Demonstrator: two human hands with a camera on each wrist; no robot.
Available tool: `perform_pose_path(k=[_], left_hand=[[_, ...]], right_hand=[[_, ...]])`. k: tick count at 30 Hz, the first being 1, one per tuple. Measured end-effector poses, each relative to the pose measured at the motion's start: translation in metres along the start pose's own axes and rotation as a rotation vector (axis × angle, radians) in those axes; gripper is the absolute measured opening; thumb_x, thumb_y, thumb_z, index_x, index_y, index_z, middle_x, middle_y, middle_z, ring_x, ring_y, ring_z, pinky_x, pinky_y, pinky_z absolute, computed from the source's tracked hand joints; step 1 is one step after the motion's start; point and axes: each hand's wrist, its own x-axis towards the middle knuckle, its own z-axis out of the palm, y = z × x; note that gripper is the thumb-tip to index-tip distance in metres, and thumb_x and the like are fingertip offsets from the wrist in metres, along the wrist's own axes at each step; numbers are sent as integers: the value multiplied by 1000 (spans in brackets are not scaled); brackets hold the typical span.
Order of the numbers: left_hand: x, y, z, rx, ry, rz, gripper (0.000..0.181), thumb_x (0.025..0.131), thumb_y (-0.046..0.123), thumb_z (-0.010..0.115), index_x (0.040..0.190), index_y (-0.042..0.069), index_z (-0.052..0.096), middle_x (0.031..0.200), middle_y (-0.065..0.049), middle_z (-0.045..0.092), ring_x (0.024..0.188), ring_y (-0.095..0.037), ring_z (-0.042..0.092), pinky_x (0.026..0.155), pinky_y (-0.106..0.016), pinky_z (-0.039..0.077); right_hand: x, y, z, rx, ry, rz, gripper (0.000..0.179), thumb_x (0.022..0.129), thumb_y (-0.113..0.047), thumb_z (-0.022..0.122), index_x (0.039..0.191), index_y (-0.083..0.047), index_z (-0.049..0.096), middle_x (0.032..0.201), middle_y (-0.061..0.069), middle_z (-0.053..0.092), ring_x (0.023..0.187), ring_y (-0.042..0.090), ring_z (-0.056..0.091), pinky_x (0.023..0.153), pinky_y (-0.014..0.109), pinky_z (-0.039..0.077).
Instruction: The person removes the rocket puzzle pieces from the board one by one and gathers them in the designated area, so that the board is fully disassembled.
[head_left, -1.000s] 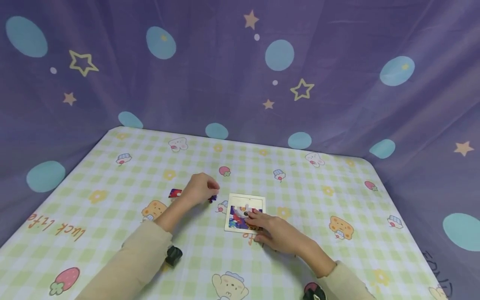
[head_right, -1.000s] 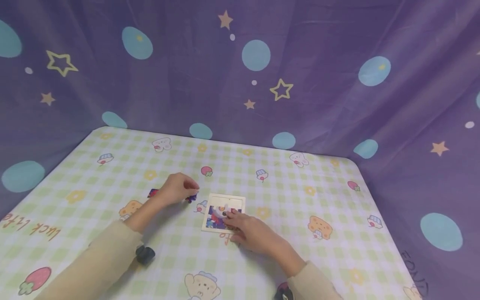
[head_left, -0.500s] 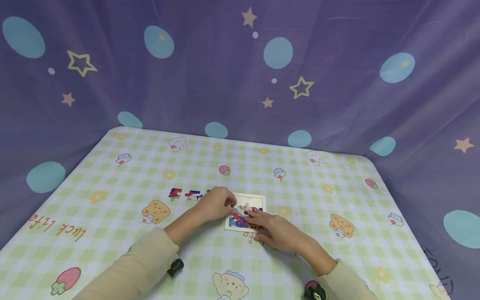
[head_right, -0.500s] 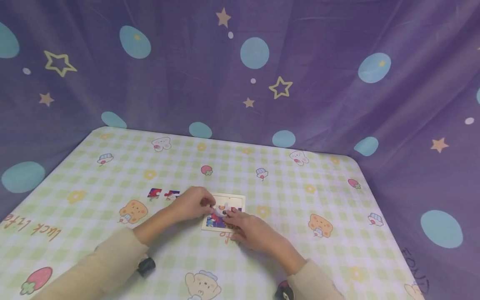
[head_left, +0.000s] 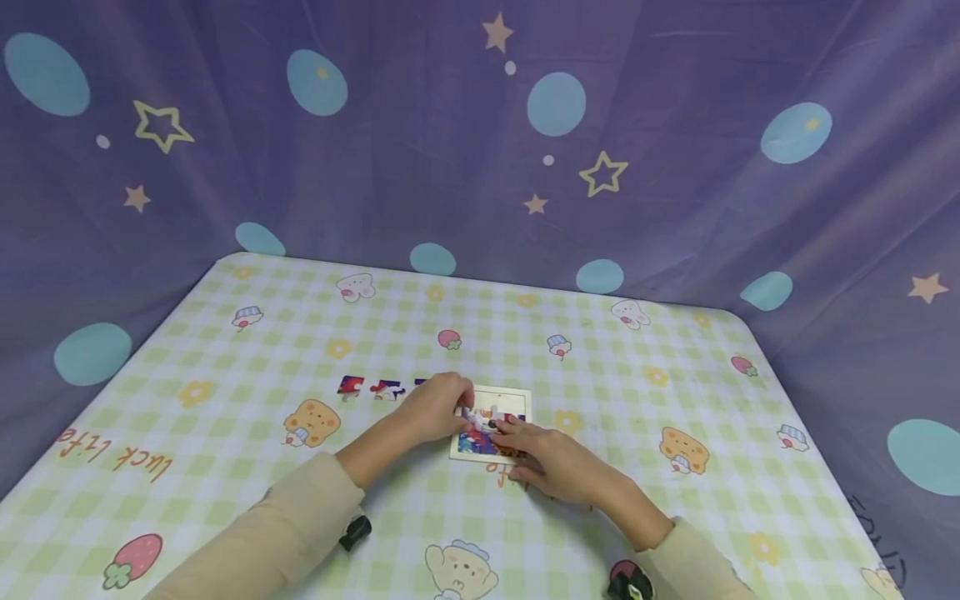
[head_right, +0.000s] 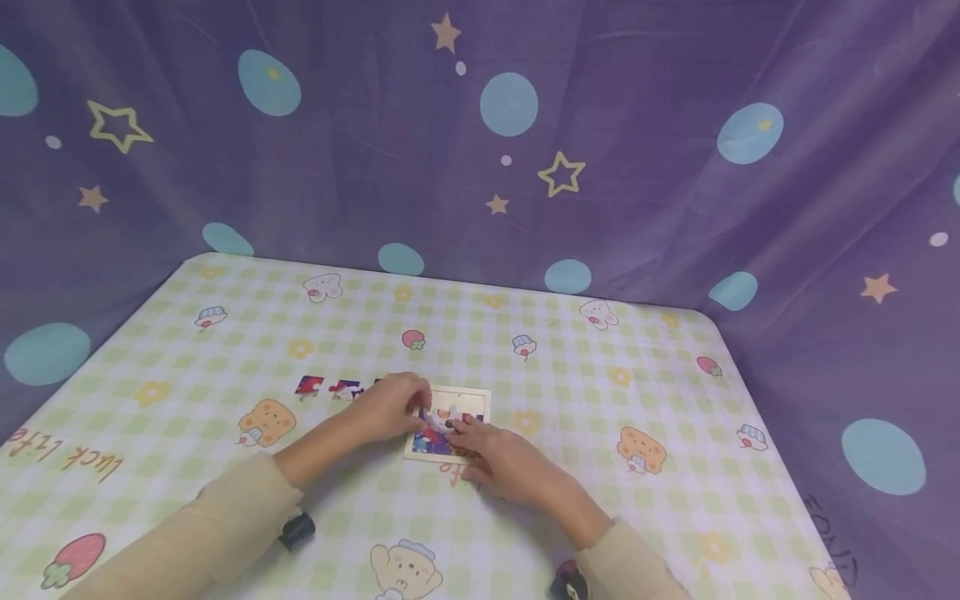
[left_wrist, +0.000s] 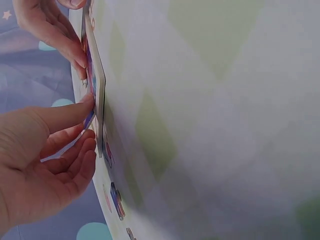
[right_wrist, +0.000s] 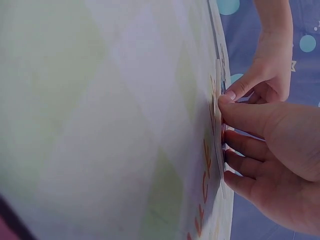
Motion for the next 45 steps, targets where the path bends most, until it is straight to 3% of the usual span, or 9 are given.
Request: perform_pose_path(k=[9, 19, 27, 38, 45], left_hand=[[-2, 1, 0, -138, -1, 35, 23, 75, 2, 78, 83, 9, 57, 74, -3, 57, 65, -10, 48, 59, -21, 39], [-2, -6, 4, -236, -25, 107, 26, 75, -8, 70, 94, 8, 59, 79, -1, 59, 63, -8, 48, 59, -18, 39], [-1, -9, 4, -224, -21, 156, 19, 76, -7, 69, 88, 6, 62, 78, -4, 62, 64, -7, 49, 59, -17, 42], [-3, -4, 2, -177, -2, 148, 18, 76, -7, 71, 84, 7, 63, 74, -1, 61, 63, -8, 50, 59, -18, 43], [-7, 1, 4, -28, 51, 201, 18, 77, -2, 72, 80, 11, 60, 71, 2, 61, 66, -9, 51, 62, -22, 44]], right_hand=[[0, 1, 0, -13, 0, -8, 48, 94, -21, 61, 139, -10, 51, 151, 9, 42, 141, 27, 39, 109, 44, 41], [0, 1, 0, -9, -5, -5, 48, 94, -22, 61, 139, -10, 51, 151, 8, 42, 142, 26, 38, 110, 44, 40], [0, 0, 0, -7, 0, -8, 48, 93, -23, 62, 138, -9, 51, 151, 9, 43, 141, 27, 40, 108, 44, 41], [0, 2, 2, -5, 8, -12, 48, 93, -23, 62, 139, -10, 51, 151, 8, 43, 141, 26, 39, 109, 43, 41], [0, 1, 2, 5, 8, -8, 49, 93, -21, 62, 139, -10, 50, 151, 9, 42, 142, 26, 39, 109, 43, 41]])
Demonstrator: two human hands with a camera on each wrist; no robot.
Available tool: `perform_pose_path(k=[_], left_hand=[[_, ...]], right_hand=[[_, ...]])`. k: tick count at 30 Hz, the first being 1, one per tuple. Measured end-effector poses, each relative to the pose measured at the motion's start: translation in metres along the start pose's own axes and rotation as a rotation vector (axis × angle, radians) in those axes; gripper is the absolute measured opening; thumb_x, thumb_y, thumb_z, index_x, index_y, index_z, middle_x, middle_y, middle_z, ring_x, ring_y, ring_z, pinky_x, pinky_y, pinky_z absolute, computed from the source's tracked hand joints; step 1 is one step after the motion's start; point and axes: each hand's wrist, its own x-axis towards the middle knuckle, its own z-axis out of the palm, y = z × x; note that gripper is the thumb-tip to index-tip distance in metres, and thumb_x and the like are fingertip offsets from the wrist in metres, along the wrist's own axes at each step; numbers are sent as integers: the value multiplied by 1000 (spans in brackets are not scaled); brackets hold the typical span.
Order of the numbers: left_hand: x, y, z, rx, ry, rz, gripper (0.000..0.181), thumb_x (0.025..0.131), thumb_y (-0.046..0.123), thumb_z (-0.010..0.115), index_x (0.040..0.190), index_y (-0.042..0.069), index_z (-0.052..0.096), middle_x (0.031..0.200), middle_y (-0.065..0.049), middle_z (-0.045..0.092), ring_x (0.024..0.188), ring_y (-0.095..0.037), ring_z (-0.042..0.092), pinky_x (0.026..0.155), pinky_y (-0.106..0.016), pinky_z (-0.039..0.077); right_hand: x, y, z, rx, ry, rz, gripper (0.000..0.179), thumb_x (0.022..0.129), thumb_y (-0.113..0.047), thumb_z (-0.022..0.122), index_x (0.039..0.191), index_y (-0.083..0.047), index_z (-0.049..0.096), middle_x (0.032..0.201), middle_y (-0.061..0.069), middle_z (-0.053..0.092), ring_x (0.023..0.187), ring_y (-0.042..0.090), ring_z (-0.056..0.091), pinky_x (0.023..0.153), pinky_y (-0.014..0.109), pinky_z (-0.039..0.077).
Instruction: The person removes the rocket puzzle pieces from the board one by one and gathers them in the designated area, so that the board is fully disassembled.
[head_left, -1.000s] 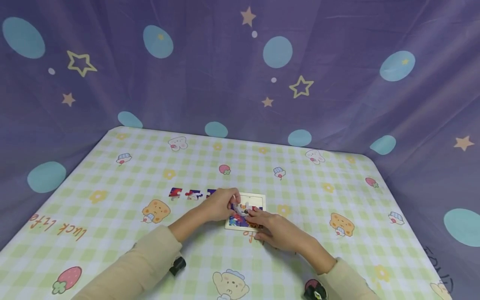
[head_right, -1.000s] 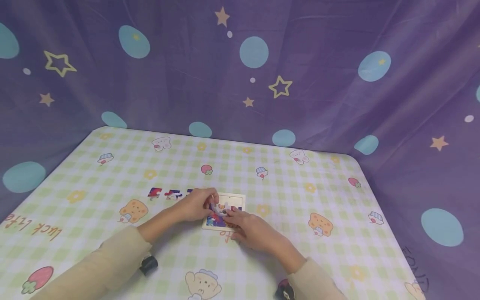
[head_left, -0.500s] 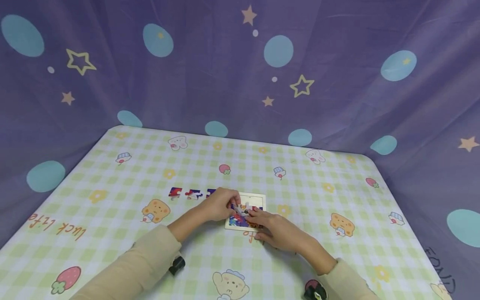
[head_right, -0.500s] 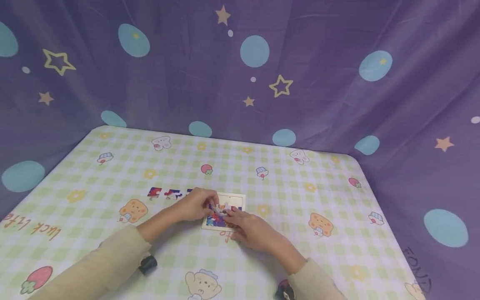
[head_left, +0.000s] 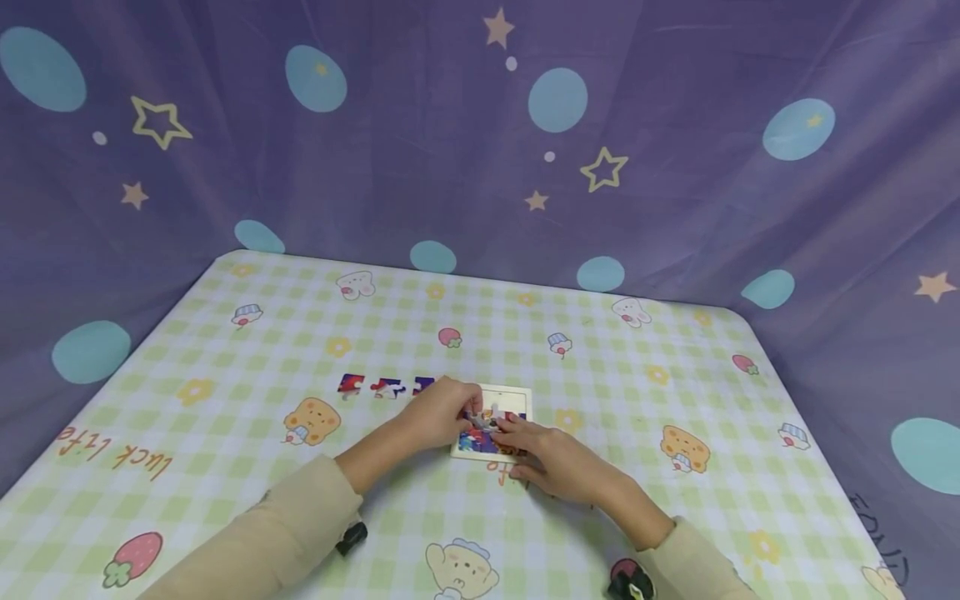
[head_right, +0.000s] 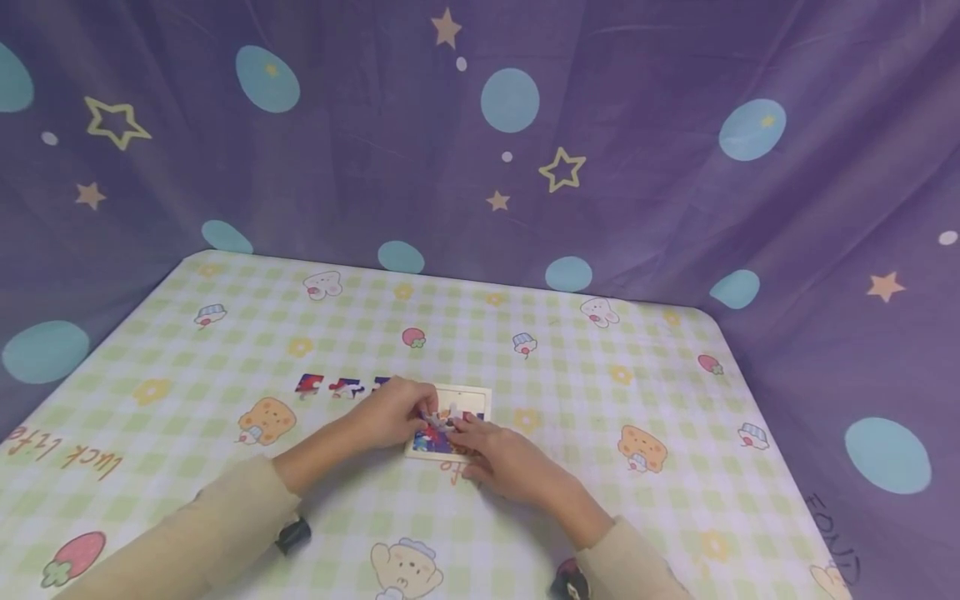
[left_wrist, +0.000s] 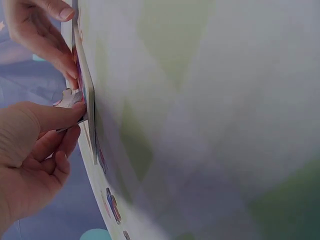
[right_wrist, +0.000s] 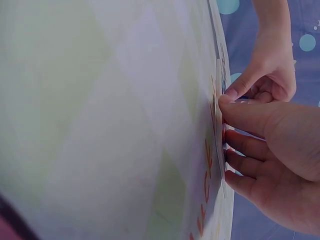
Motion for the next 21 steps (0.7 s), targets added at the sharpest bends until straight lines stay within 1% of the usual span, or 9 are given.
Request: perform_pose_path(k=[4, 6, 9, 13, 17, 21], left_hand=[[-2, 3, 2, 103, 29, 40, 20, 76, -2, 73, 79, 12, 59, 70, 4, 60, 67, -10, 50, 64, -24, 43], [-3, 3, 3, 128, 40, 53, 20, 76, -2, 73, 79, 12, 59, 70, 3, 60, 67, -10, 50, 65, -25, 43], [-4, 4, 3, 139, 45, 59, 20, 77, -2, 73, 79, 12, 59, 71, 2, 60, 68, -11, 51, 65, -25, 44], [-2, 2, 3, 110, 25, 52, 18, 78, -1, 72, 81, 12, 60, 74, 1, 62, 70, -11, 52, 67, -26, 45], [1, -1, 3, 31, -8, 25, 17, 80, -1, 71, 82, 12, 60, 76, 1, 64, 70, -9, 54, 66, -23, 45], [2, -4, 1, -18, -28, 23, 17, 80, -3, 69, 81, 10, 59, 75, 0, 65, 67, -8, 53, 62, -21, 44]], right_hand=[[0, 0, -1, -4, 3, -3, 49, 93, -21, 62, 140, -10, 50, 151, 9, 42, 141, 26, 39, 109, 44, 41], [0, -1, -1, -5, 5, -4, 49, 93, -21, 62, 140, -10, 50, 151, 9, 42, 141, 26, 39, 109, 44, 41], [0, -1, 0, -6, 4, -3, 50, 93, -22, 62, 140, -10, 50, 152, 9, 41, 141, 26, 39, 109, 44, 41], [0, 0, 0, -5, 2, -3, 50, 93, -22, 62, 140, -10, 49, 152, 9, 41, 142, 26, 39, 109, 44, 41], [0, 1, 1, -6, -1, -3, 50, 93, -22, 62, 140, -10, 49, 152, 8, 41, 142, 25, 38, 109, 44, 41], [0, 2, 1, -6, -3, -3, 50, 93, -22, 62, 140, -11, 49, 152, 8, 41, 142, 25, 38, 109, 43, 41]])
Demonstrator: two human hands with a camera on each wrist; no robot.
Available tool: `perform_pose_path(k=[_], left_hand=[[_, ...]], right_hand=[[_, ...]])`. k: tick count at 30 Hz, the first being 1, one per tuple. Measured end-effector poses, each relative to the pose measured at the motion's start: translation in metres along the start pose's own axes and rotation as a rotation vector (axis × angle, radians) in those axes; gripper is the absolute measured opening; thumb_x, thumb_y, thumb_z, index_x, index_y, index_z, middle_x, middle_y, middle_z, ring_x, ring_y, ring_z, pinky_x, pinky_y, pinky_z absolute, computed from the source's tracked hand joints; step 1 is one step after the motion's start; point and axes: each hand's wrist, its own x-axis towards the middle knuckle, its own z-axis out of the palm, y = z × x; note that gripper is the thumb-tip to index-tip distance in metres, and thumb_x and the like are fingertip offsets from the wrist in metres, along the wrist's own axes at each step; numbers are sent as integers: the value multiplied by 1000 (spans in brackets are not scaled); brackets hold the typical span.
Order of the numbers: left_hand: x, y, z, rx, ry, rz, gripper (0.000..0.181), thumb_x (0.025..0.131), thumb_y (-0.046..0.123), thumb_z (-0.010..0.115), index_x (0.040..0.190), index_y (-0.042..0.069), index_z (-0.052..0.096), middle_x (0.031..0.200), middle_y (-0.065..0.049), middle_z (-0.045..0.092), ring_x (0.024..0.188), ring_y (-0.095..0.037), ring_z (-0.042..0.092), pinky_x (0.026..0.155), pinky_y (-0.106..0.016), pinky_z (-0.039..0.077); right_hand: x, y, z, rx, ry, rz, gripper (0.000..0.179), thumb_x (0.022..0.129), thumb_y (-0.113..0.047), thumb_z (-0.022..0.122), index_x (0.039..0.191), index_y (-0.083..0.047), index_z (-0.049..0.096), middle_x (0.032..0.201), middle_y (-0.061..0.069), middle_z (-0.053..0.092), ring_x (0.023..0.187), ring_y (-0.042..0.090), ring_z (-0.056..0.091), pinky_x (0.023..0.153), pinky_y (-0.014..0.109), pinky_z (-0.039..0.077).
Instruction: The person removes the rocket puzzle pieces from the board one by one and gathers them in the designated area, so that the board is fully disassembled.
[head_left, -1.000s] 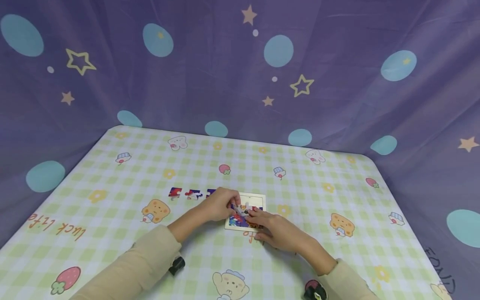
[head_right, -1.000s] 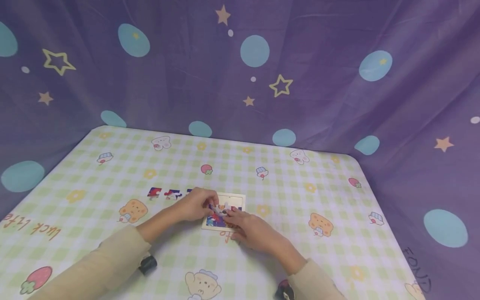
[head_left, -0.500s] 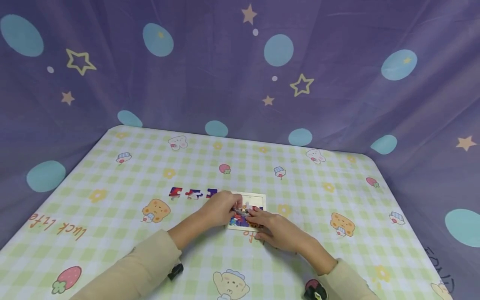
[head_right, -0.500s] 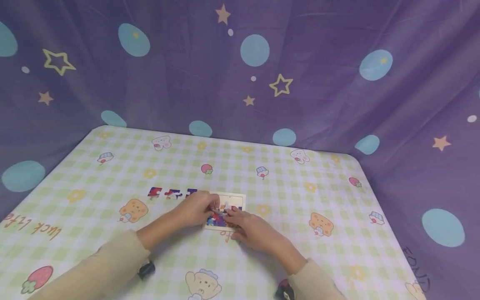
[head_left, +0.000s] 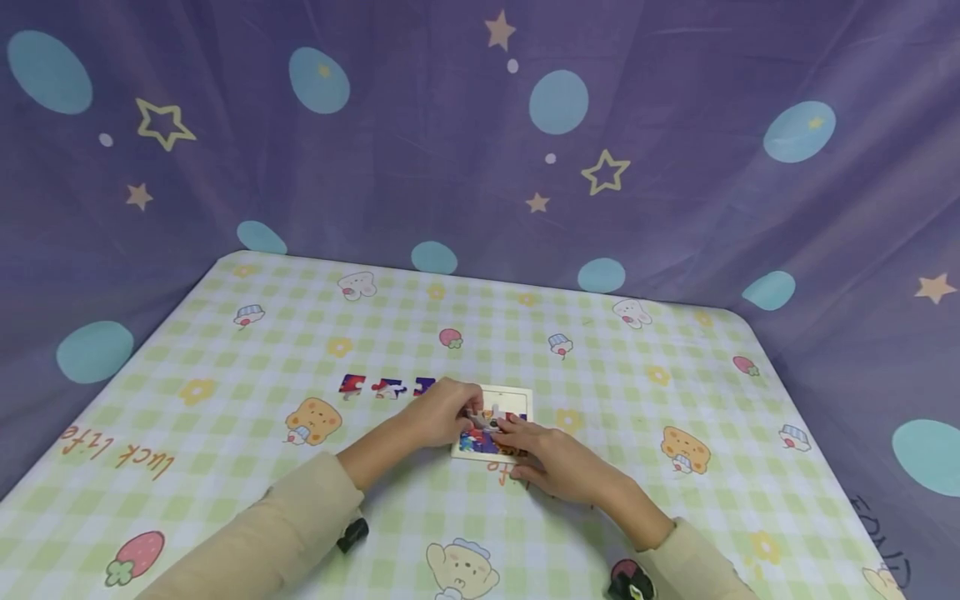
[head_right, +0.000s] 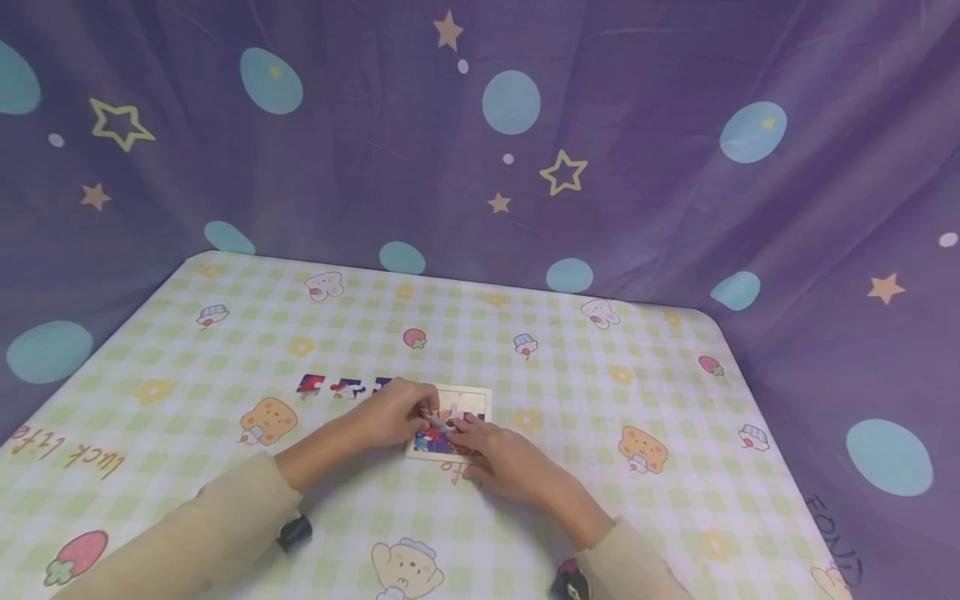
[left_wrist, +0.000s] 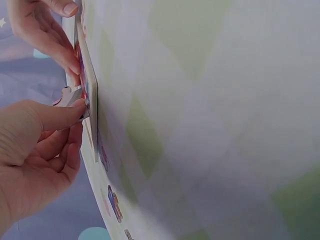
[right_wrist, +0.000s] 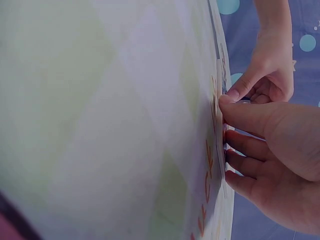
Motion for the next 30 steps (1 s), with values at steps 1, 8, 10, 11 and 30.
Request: perform_pose_path(k=[1, 8, 10, 11, 30], left_hand=[[0, 0, 0, -4, -3, 4, 17, 79, -4, 69, 81, 10, 59, 76, -1, 65, 67, -8, 53, 62, -21, 44], [2, -1, -5, -52, 9, -83, 18, 76, 0, 75, 85, 11, 63, 77, 1, 66, 67, -8, 55, 63, -21, 47], [2, -1, -8, -84, 27, -112, 18, 75, 2, 78, 84, 11, 64, 76, 1, 66, 67, -7, 56, 63, -21, 47], [2, -2, -9, -102, 37, -120, 18, 75, 3, 79, 83, 12, 65, 75, 1, 66, 67, -7, 57, 64, -22, 48], [-19, -38, -24, -454, 258, -322, 19, 81, 13, 76, 100, 8, 74, 91, -8, 76, 79, -12, 70, 71, -23, 56]], right_hand=[[0, 0, 0, 3, 1, -1, 50, 93, -22, 62, 140, -11, 49, 152, 8, 41, 142, 25, 38, 109, 43, 41], [-1, -2, 0, 11, 3, -2, 49, 93, -21, 61, 139, -9, 50, 151, 9, 42, 141, 27, 39, 109, 44, 41], [-1, -2, 0, 11, 4, 0, 49, 93, -21, 61, 139, -9, 50, 151, 9, 41, 142, 27, 38, 109, 44, 41], [-1, -3, 0, 12, 5, 0, 49, 93, -21, 61, 139, -9, 50, 152, 9, 41, 142, 27, 38, 109, 44, 40], [-1, -3, -2, -5, -6, 5, 49, 94, -21, 61, 140, -10, 49, 153, 7, 39, 143, 26, 35, 111, 45, 38]])
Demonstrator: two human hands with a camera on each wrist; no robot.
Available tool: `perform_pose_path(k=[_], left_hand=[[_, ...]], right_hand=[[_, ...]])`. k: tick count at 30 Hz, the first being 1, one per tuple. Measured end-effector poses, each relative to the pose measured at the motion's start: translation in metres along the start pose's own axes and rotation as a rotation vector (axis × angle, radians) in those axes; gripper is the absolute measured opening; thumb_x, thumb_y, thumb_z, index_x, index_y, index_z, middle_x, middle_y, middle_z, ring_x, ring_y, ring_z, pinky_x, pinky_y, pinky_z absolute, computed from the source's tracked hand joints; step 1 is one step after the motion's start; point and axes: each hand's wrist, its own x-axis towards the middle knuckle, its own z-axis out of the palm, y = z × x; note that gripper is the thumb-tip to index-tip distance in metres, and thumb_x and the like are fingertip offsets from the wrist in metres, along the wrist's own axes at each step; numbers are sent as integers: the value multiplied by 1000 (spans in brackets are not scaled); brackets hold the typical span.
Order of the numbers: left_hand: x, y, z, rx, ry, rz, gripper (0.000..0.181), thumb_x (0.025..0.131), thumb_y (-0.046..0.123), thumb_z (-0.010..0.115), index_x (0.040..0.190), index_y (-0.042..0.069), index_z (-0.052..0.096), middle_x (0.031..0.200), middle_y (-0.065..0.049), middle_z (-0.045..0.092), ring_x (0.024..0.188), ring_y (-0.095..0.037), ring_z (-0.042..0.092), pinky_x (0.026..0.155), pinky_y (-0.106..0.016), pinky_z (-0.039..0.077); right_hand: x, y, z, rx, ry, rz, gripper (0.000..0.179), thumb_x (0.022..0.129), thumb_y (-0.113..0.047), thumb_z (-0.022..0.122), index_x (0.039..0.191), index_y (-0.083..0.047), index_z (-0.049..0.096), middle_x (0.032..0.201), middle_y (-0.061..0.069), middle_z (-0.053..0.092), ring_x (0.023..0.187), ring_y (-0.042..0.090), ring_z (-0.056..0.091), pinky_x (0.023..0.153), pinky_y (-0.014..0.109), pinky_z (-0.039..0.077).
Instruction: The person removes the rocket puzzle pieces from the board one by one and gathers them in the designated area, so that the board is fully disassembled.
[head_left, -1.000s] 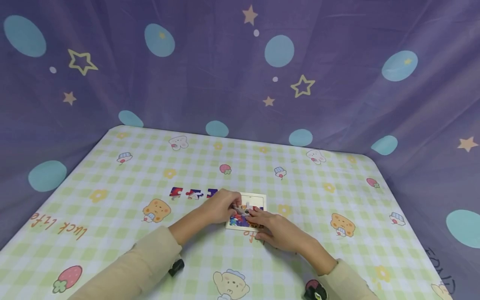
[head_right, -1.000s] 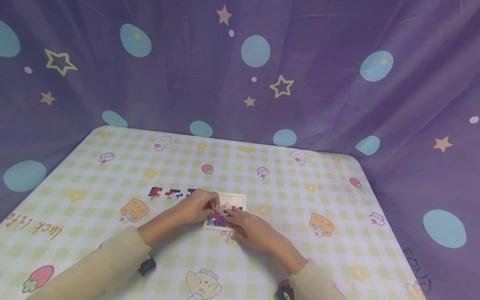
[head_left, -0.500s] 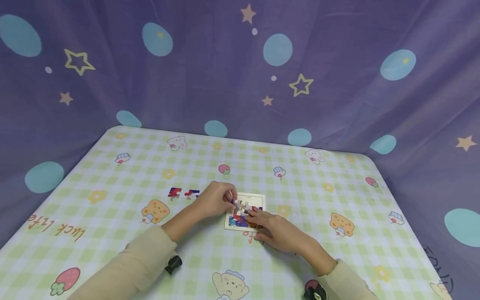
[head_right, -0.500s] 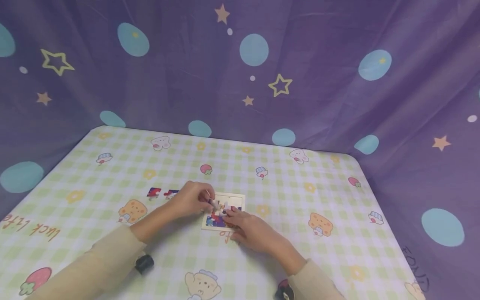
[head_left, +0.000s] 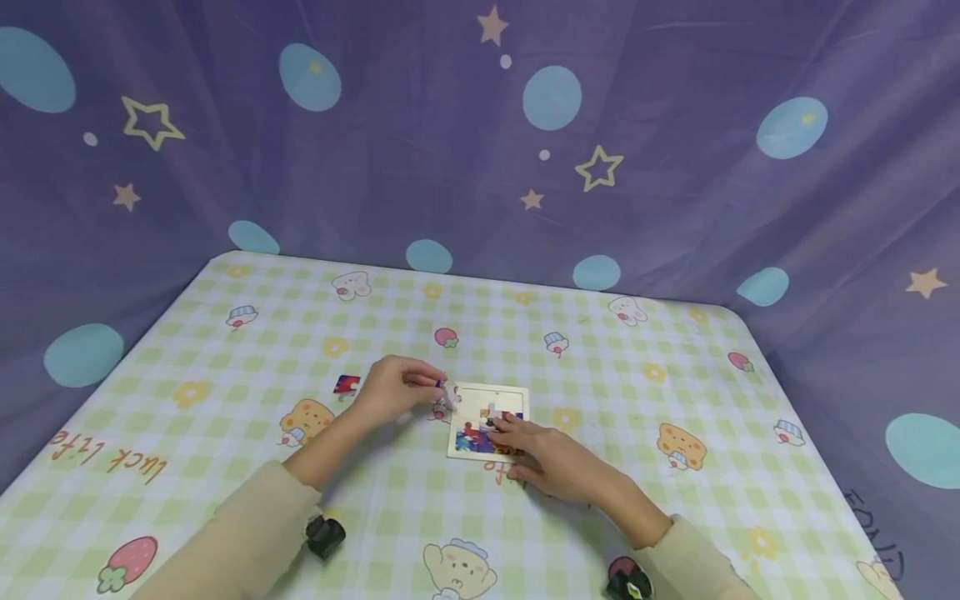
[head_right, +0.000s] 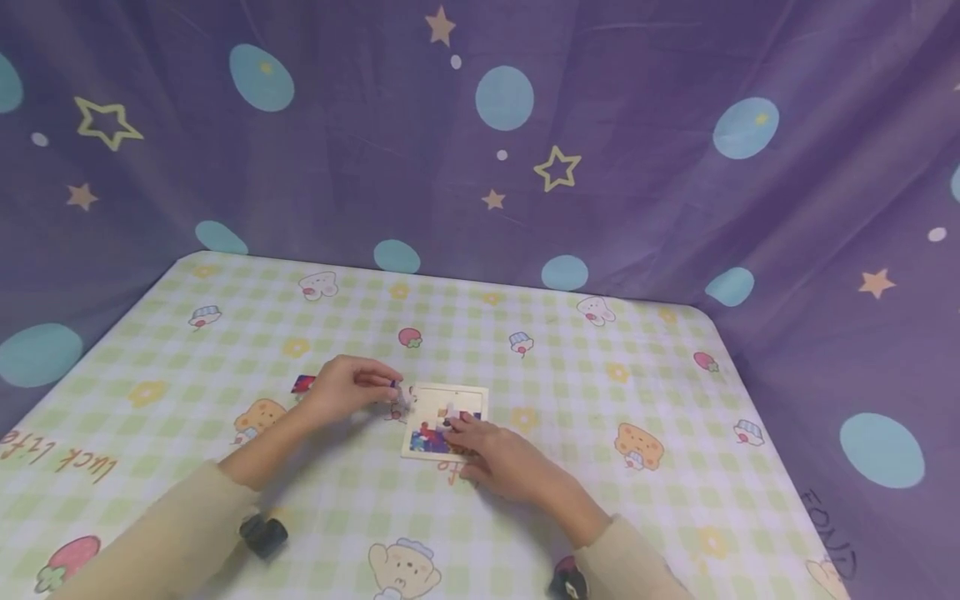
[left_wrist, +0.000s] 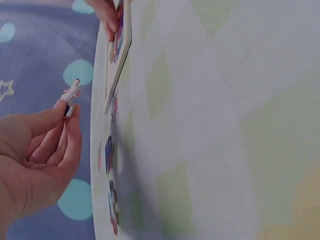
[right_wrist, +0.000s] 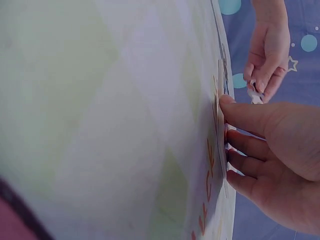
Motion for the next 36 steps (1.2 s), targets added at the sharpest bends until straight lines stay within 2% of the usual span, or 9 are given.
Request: perform_pose_path(k=[6, 11, 14, 20, 21, 24, 28, 33, 36], left_hand=[[-7, -9, -17, -105, 24, -165, 25, 81, 15, 75, 104, 4, 72, 90, -9, 76, 76, -12, 72, 71, -25, 58], [-15, -15, -32, -170, 41, -211, 30, 83, 16, 75, 107, 0, 69, 89, -9, 77, 77, -14, 73, 73, -29, 59], [-21, -19, -41, -164, 60, -218, 32, 83, 17, 75, 109, -1, 68, 87, -7, 77, 75, -11, 73, 73, -27, 59], [-35, -23, -58, -105, 89, -194, 31, 83, 20, 75, 106, -1, 69, 85, -7, 77, 74, -17, 73, 71, -26, 57], [-37, -24, -61, -97, 87, -198, 32, 83, 21, 75, 106, 0, 69, 86, -7, 77, 72, -19, 73, 64, -27, 56], [-43, -30, -71, -16, 86, -200, 33, 83, 26, 75, 106, 2, 70, 85, -5, 76, 71, -19, 73, 62, -24, 53], [-50, -41, -84, 69, 75, -240, 33, 85, 25, 72, 107, 0, 69, 84, -6, 76, 72, -16, 72, 66, -24, 53], [-55, -53, -92, 132, 66, -321, 31, 84, 21, 72, 104, -2, 68, 80, -5, 74, 63, -10, 68, 53, -28, 51], [-55, -56, -94, 191, 80, -325, 29, 82, 20, 72, 102, -1, 69, 79, -6, 74, 59, -8, 63, 48, -30, 48]], right_hand=[[1, 0, 0, -3, 0, -3, 50, 93, -21, 61, 140, -10, 49, 153, 8, 39, 143, 26, 35, 111, 45, 38], [2, 0, 0, -13, -4, -6, 50, 94, -21, 61, 141, -11, 49, 153, 7, 39, 144, 25, 35, 111, 45, 38], [2, 0, 0, -16, -4, -6, 50, 94, -21, 61, 141, -11, 49, 153, 7, 39, 144, 25, 35, 111, 45, 38], [2, -2, 0, -14, -3, -7, 50, 94, -21, 61, 140, -10, 49, 153, 8, 39, 143, 26, 36, 111, 45, 38], [1, -2, 0, -12, -3, -5, 50, 94, -21, 61, 140, -10, 49, 153, 8, 39, 143, 26, 36, 111, 45, 38], [1, -2, 0, -2, -4, -3, 50, 93, -21, 62, 140, -9, 49, 153, 9, 39, 143, 27, 36, 111, 45, 38], [1, -3, 0, 8, -12, -1, 50, 93, -20, 61, 140, -9, 49, 153, 9, 39, 143, 27, 36, 111, 45, 38], [1, -3, -1, 7, -17, 7, 49, 94, -20, 61, 140, -9, 49, 153, 9, 39, 143, 27, 35, 111, 45, 38], [1, -3, -2, 0, -15, 8, 50, 94, -20, 61, 141, -10, 48, 153, 9, 39, 144, 27, 35, 111, 45, 38]])
